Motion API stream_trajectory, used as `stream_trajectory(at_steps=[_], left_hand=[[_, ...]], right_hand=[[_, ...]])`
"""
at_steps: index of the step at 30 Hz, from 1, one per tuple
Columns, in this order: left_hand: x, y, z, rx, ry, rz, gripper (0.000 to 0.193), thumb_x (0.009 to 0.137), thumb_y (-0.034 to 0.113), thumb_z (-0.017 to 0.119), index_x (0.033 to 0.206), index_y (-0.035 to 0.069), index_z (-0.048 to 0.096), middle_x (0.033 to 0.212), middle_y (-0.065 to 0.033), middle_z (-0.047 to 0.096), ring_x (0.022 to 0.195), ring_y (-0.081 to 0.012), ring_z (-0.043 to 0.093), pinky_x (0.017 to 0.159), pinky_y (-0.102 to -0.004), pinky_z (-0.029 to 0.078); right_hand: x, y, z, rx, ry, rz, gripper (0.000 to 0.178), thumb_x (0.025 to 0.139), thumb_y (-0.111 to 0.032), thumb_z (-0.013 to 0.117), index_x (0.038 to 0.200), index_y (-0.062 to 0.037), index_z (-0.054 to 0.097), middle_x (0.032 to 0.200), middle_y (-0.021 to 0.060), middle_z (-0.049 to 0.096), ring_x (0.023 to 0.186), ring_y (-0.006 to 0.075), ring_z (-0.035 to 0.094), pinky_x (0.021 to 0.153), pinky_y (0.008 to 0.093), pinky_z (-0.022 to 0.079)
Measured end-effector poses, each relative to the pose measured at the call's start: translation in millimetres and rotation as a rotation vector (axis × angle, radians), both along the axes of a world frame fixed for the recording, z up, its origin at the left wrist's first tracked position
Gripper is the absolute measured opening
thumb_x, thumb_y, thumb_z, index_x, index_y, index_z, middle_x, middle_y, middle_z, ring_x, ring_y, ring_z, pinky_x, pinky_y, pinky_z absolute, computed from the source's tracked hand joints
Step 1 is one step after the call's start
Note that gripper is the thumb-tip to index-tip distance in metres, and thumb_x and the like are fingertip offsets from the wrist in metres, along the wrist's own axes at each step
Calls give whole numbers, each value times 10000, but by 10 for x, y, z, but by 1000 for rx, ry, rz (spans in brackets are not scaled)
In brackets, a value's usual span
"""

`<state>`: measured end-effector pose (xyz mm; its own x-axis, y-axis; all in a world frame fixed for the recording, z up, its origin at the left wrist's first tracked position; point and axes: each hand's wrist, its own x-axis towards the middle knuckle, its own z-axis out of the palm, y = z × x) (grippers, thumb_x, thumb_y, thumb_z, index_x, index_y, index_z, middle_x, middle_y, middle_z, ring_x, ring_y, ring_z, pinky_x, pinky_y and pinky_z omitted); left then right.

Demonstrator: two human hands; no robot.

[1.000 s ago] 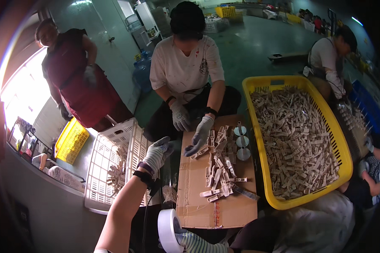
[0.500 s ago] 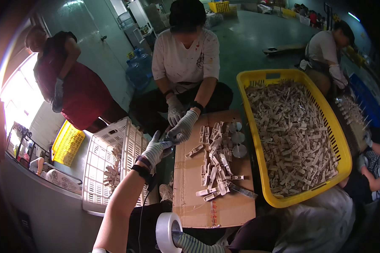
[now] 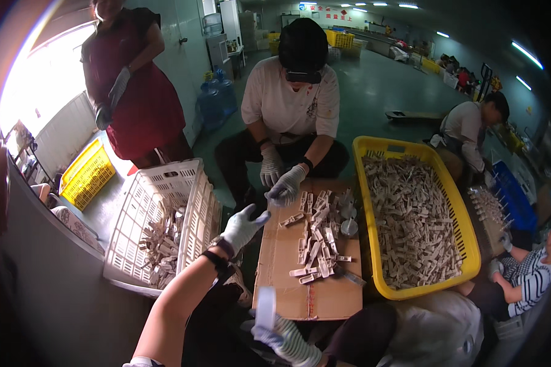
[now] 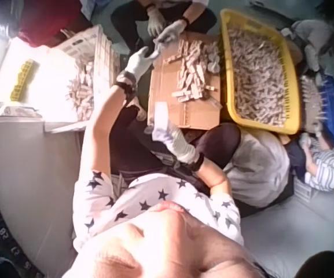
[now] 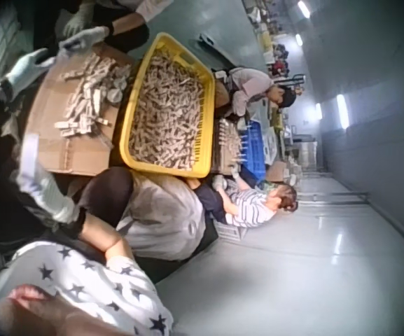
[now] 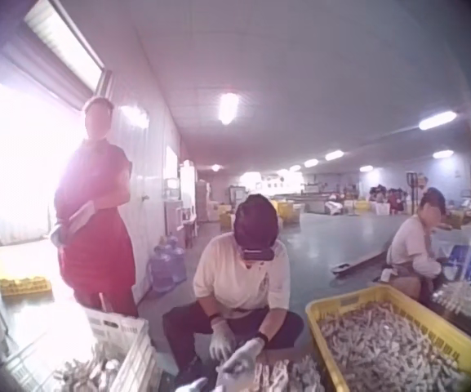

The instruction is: Workers are sitting on the floor sorting small white plastic components from crates and arranging them on cardboard surfaces.

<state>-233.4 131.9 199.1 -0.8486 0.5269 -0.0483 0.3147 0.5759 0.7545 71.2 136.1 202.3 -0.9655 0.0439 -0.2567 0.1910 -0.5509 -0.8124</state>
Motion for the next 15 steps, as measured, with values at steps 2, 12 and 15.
stream_trajectory(at_steps=[2, 12, 15], left_hand=[[157, -355, -231, 198, -168, 70, 745, 864, 526, 635, 1379, 12, 471, 1046, -223, 685, 861, -224, 702, 701, -320, 548], [1209, -1526, -1880, 70, -654, -84, 620, 967, 460, 499, 1374, 0, 415, 1307, -151, 544, 1210, -263, 509, 1014, -363, 405], [1138, -1480, -2018, 14, -652, -145, 600, 976, 455, 476, 1364, -3, 445, 1347, -152, 531, 1253, -262, 487, 1051, -348, 370]], right_hand=[[-38, -80, -118, -16, 45, -105, 621, 904, -408, 648, 1304, 32, 471, 1114, 118, 643, 1010, 202, 634, 892, 325, 492], [393, -747, -1195, 70, -370, 13, 282, 958, -300, 597, 1074, -52, 662, 963, -3, 669, 885, 108, 623, 823, 265, 487], [234, -722, -1028, 209, -369, 5, 288, 961, -311, 583, 1067, -53, 657, 968, 16, 668, 918, 126, 623, 839, 266, 485]])
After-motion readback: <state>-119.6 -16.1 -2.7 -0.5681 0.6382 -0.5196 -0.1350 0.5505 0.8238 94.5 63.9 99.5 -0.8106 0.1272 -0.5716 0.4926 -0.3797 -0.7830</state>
